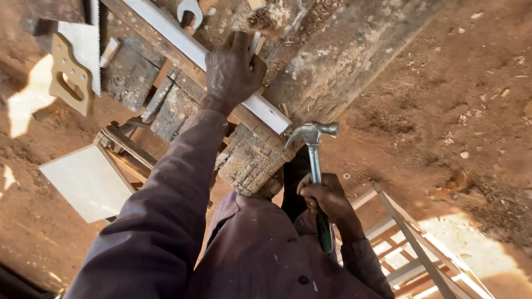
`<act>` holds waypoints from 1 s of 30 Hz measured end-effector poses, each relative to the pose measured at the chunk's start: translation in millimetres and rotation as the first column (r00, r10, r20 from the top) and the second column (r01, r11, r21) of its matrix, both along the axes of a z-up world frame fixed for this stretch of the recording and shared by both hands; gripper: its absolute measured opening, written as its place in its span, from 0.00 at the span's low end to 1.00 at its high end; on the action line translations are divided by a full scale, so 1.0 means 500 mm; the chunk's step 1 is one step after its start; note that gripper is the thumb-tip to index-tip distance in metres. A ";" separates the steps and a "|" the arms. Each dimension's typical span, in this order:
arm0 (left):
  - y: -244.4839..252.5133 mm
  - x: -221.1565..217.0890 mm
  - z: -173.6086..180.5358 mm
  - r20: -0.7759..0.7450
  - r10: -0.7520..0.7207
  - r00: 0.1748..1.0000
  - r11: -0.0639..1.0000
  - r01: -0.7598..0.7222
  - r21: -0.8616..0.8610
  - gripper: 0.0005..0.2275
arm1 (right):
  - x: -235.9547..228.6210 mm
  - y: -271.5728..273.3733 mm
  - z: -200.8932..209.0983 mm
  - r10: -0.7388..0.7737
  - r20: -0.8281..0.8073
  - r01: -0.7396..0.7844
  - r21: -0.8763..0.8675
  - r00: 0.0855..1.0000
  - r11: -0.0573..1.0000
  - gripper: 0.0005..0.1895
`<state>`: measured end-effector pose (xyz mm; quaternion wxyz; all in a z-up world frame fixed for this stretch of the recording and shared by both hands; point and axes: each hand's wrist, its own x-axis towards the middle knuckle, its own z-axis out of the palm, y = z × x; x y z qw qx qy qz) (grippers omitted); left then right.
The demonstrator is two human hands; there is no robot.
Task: The person uses a hammer to adjust a plastic profile on a workbench and then uses pliers to trim it.
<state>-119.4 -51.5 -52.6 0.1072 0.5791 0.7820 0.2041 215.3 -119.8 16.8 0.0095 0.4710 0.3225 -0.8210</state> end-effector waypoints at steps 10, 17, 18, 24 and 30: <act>-0.153 0.135 0.182 0.129 -0.126 0.984 0.940 0.077 0.331 0.08 | 0.028 -0.035 -0.095 0.050 -0.090 -0.012 0.383 0.995 0.924 0.08; -0.233 0.227 0.149 0.465 -0.059 0.883 0.998 0.036 0.058 0.04 | 0.019 -0.032 -0.081 -0.004 -0.082 0.035 0.389 0.997 0.921 0.08; -0.233 0.228 0.147 0.470 -0.046 0.881 0.999 0.040 0.024 0.04 | 0.015 -0.033 -0.076 0.002 -0.061 0.022 0.394 0.998 0.919 0.08; -0.239 0.243 0.132 0.502 0.109 0.858 0.994 -0.097 -0.050 0.03 | -0.005 -0.034 -0.053 -0.018 0.037 0.002 0.388 0.999 0.922 0.08; -0.227 0.233 0.181 0.555 0.213 0.804 0.975 -0.140 -0.171 0.05 | 0.035 -0.049 -0.086 0.014 0.308 -0.212 0.620 0.951 0.755 0.08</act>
